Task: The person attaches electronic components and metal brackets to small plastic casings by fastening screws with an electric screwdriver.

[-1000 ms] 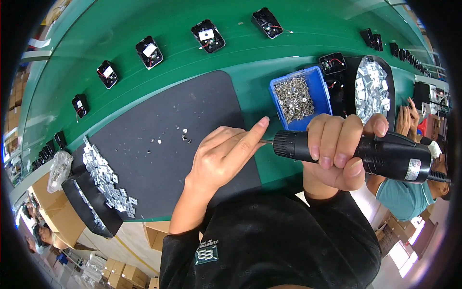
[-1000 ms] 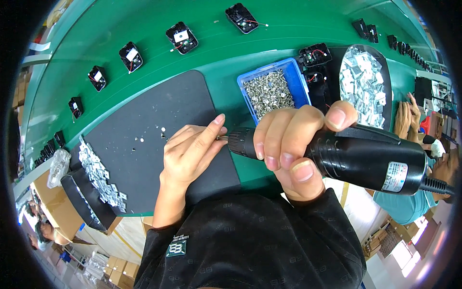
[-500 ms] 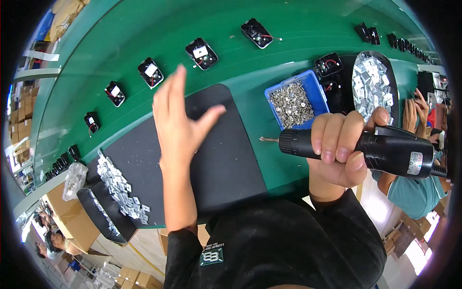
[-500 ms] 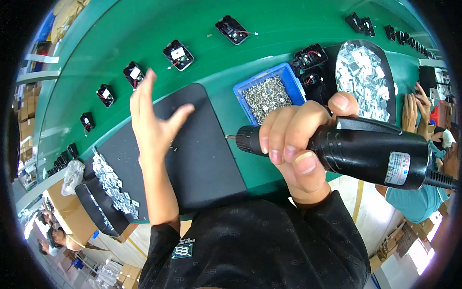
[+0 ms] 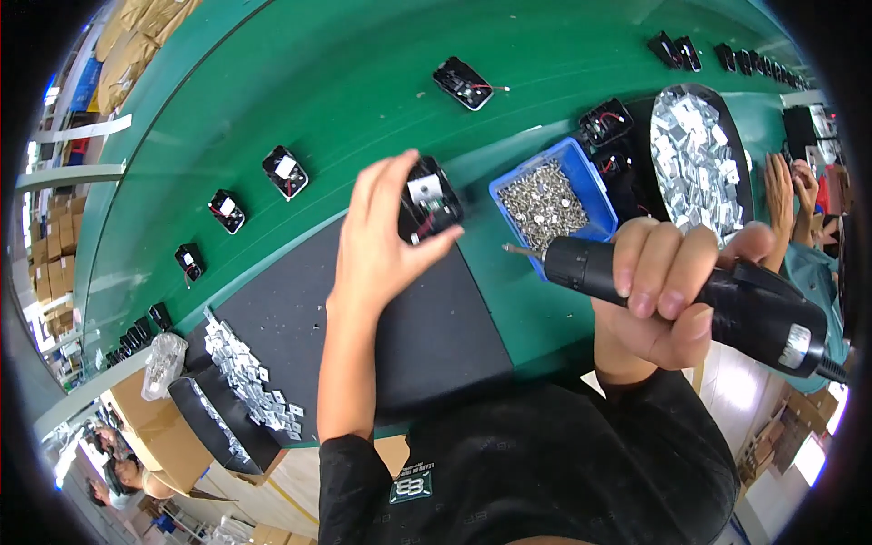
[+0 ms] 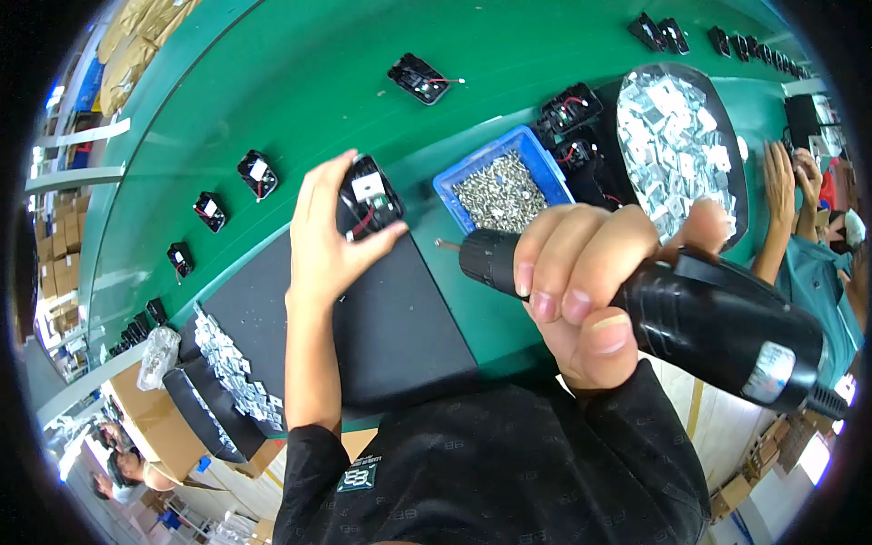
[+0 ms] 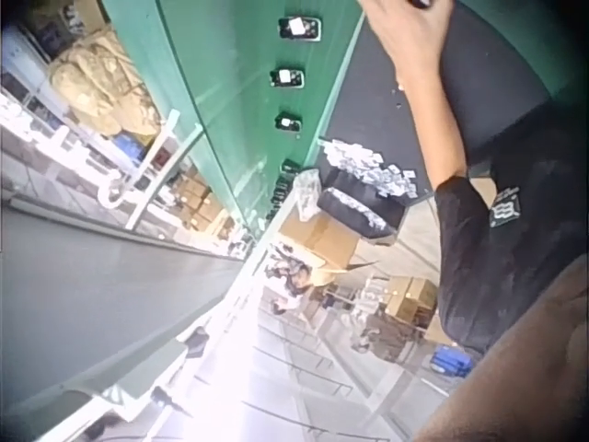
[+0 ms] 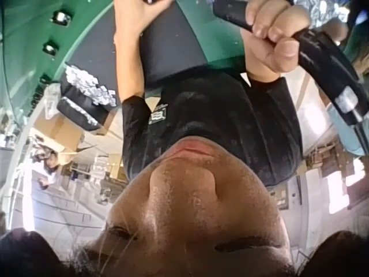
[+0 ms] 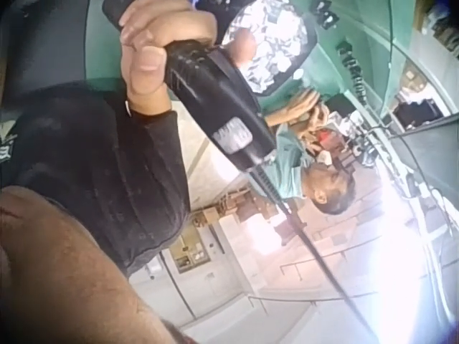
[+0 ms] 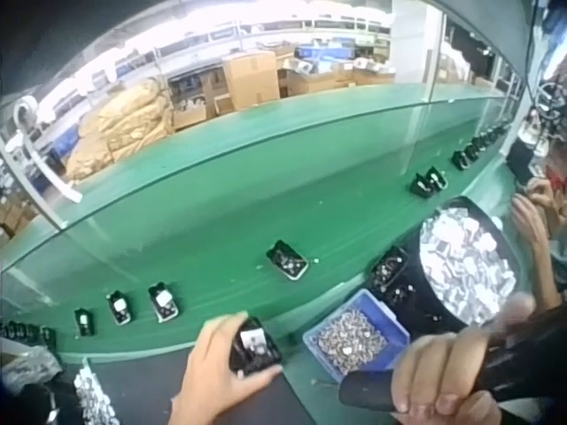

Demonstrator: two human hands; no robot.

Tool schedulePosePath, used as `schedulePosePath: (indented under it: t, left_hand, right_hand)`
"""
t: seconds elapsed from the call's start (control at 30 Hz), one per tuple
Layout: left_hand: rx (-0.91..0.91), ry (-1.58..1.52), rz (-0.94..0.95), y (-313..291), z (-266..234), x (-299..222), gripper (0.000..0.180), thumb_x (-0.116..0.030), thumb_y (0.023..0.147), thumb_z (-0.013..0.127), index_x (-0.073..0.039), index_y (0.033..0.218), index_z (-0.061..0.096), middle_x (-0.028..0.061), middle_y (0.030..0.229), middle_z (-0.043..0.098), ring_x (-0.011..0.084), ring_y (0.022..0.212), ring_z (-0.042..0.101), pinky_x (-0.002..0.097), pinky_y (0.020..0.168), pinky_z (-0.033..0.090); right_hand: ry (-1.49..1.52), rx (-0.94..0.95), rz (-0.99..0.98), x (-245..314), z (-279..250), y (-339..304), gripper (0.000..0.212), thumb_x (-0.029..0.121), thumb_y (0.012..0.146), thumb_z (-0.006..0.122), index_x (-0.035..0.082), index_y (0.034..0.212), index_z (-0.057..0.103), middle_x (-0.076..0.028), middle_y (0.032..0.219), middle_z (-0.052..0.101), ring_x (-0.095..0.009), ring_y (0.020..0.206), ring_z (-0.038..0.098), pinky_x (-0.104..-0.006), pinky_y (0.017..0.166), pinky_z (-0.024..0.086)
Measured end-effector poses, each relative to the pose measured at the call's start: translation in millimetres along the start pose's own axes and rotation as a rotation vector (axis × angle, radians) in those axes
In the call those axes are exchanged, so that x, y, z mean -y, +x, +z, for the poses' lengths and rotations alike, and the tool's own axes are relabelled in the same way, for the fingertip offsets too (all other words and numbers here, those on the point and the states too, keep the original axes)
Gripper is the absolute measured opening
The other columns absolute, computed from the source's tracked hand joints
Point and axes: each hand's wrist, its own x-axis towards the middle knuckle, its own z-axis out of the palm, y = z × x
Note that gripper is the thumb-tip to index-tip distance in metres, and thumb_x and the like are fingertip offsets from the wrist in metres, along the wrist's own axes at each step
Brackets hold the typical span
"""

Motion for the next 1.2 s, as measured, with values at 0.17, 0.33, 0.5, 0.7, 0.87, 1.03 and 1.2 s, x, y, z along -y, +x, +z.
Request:
schedulePosePath:
  t: [0.17,0.33,0.5,0.7,0.87,1.03,1.2]
  left_hand:
    - [-0.076,-0.183,0.129,-25.1,9.6,-30.5,0.087,-0.008,0.054,0.085,-0.002,0.132,0.045,0.0183,0.118,0.058,0.0348,0.104,0.059,0.0406,0.088,0.049]
    - [-0.099,-0.168,0.165,-30.8,14.7,-34.9,0.091,-0.009,0.053,0.086,-0.003,0.133,0.044,0.0164,0.116,0.06,0.0337,0.103,0.059,0.0406,0.088,0.049]
    - [-0.105,-0.204,0.141,-33.0,16.2,-39.5,0.094,-0.01,0.052,0.086,-0.003,0.135,0.041,0.015,0.117,0.06,0.0329,0.103,0.059,0.0399,0.088,0.048]
    - [-0.11,-0.218,0.139,-34.8,15.4,-39.9,0.097,-0.009,0.052,0.086,-0.004,0.136,0.039,0.0141,0.119,0.059,0.0327,0.102,0.059,0.0398,0.088,0.048]
    - [-0.126,-0.228,0.161,-36.7,16.6,-40.7,0.093,-0.008,0.05,0.086,-0.004,0.133,0.044,0.0146,0.119,0.059,0.0323,0.101,0.059,0.0395,0.086,0.048]
    - [-0.08,-0.209,0.26,-32.7,10.5,-38.4,0.085,-0.008,0.051,0.084,-0.003,0.128,0.049,0.016,0.117,0.059,0.0322,0.101,0.059,0.0402,0.084,0.046]
    - [-0.104,-0.255,0.272,-28.2,10.9,-41.9,0.082,-0.009,0.051,0.084,0.0,0.126,0.05,0.0163,0.116,0.059,0.0324,0.102,0.059,0.0419,0.086,0.045]
  right_hand:
    - [0.002,0.154,-0.051,-10.1,9.0,16.2,0.05,0.017,0.088,0.06,0.014,0.132,0.037,0.002,0.074,0.051,-0.008,0.062,0.051,-0.0255,0.061,0.043]
    - [-0.031,0.242,-0.018,-15.2,12.2,14.4,0.044,0.016,0.089,0.06,0.016,0.128,0.039,0.002,0.074,0.05,-0.011,0.062,0.052,-0.0281,0.06,0.044]
    - [-0.075,0.262,-0.004,-14.9,11.5,12.7,0.046,0.016,0.089,0.061,0.017,0.128,0.038,0.002,0.074,0.049,-0.011,0.061,0.052,-0.0281,0.059,0.043]
    - [-0.09,0.288,-0.019,-19.3,11.2,11.7,0.05,0.015,0.087,0.063,0.017,0.129,0.036,0.002,0.072,0.049,-0.01,0.056,0.051,-0.027,0.055,0.044]
    - [-0.102,0.166,0.027,-17.4,23.1,6.8,0.037,0.013,0.086,0.064,0.018,0.113,0.039,0.002,0.069,0.048,-0.011,0.053,0.049,-0.0267,0.052,0.043]
    - [-0.068,0.138,0.095,-18.4,29.0,6.2,0.033,0.01,0.084,0.065,0.018,0.098,0.036,0.003,0.066,0.046,-0.011,0.051,0.048,-0.0264,0.051,0.043]
    - [-0.023,0.172,0.089,-15.2,25.1,13.5,0.034,0.01,0.083,0.065,0.018,0.098,0.036,0.003,0.065,0.046,-0.011,0.051,0.048,-0.026,0.052,0.043]
